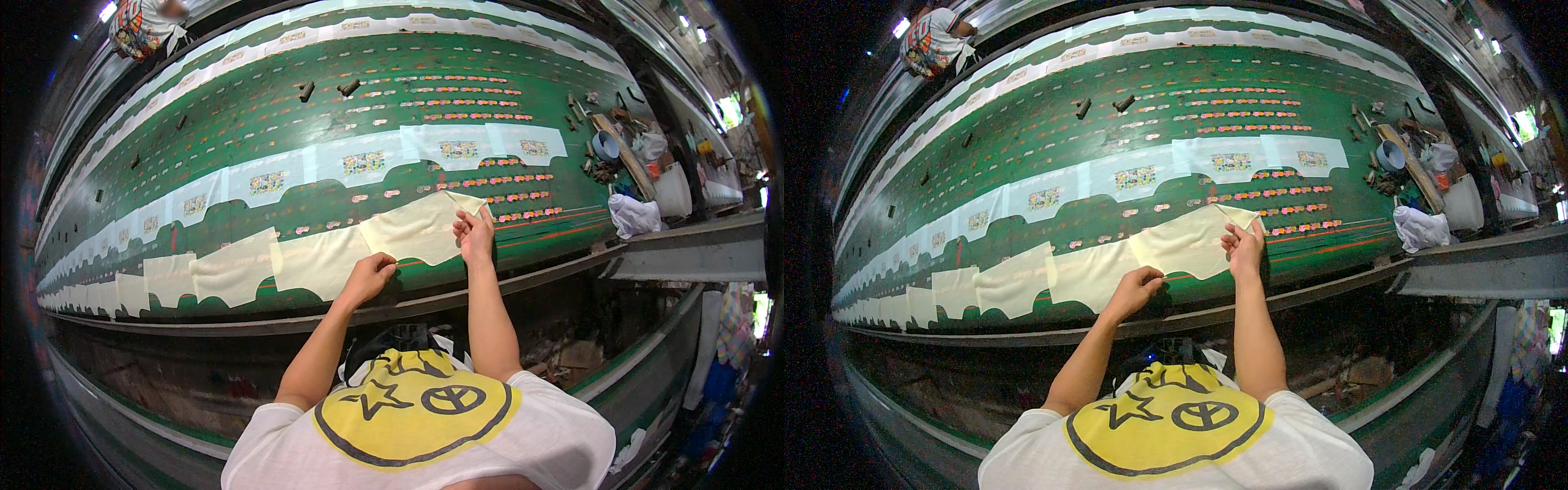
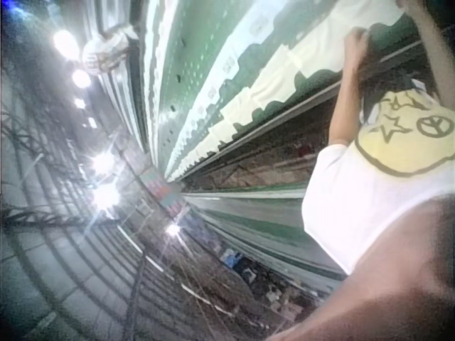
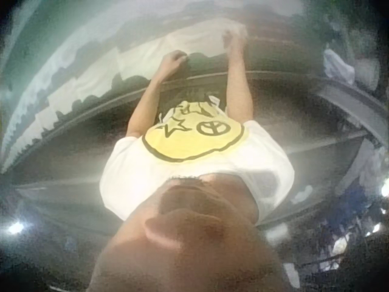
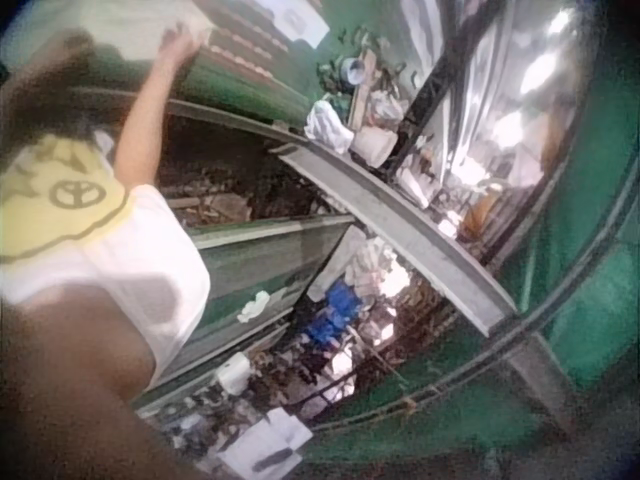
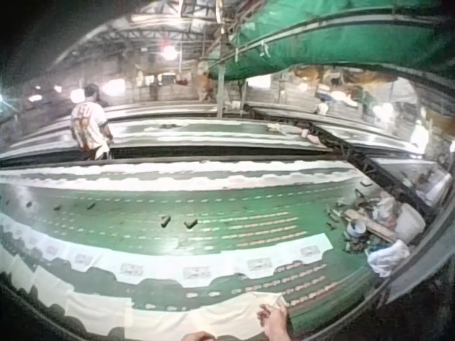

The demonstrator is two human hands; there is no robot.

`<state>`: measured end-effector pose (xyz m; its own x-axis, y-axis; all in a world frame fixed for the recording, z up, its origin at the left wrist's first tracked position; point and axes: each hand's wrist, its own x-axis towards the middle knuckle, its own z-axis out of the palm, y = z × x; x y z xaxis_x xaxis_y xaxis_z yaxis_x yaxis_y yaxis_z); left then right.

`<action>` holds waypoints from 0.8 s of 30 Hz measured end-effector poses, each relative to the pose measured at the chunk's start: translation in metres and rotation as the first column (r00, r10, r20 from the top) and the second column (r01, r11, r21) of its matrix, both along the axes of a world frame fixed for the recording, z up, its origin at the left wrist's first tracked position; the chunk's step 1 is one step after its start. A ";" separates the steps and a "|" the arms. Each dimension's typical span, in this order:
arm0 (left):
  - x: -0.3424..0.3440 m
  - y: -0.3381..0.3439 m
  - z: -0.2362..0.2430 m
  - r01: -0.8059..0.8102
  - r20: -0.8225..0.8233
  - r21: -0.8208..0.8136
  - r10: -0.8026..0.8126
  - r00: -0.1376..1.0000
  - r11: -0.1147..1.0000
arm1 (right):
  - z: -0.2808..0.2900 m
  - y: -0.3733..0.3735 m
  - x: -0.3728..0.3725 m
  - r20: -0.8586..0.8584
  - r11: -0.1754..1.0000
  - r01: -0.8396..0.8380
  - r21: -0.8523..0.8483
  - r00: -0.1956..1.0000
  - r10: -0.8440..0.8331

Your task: The person repeatedly peels small yellow stickers from a backing sheet and places them onto a green curved surface. The person aligns each sticker in a row and smooths it down before moving to the next one.

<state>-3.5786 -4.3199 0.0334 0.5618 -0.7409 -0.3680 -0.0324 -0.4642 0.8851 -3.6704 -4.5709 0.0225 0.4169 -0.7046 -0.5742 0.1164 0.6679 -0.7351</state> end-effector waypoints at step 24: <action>-0.079 -0.086 0.008 -0.565 -0.255 0.240 0.613 0.748 0.789 | -0.020 -0.076 -0.022 -0.791 0.180 -0.771 -0.611 0.601 -0.113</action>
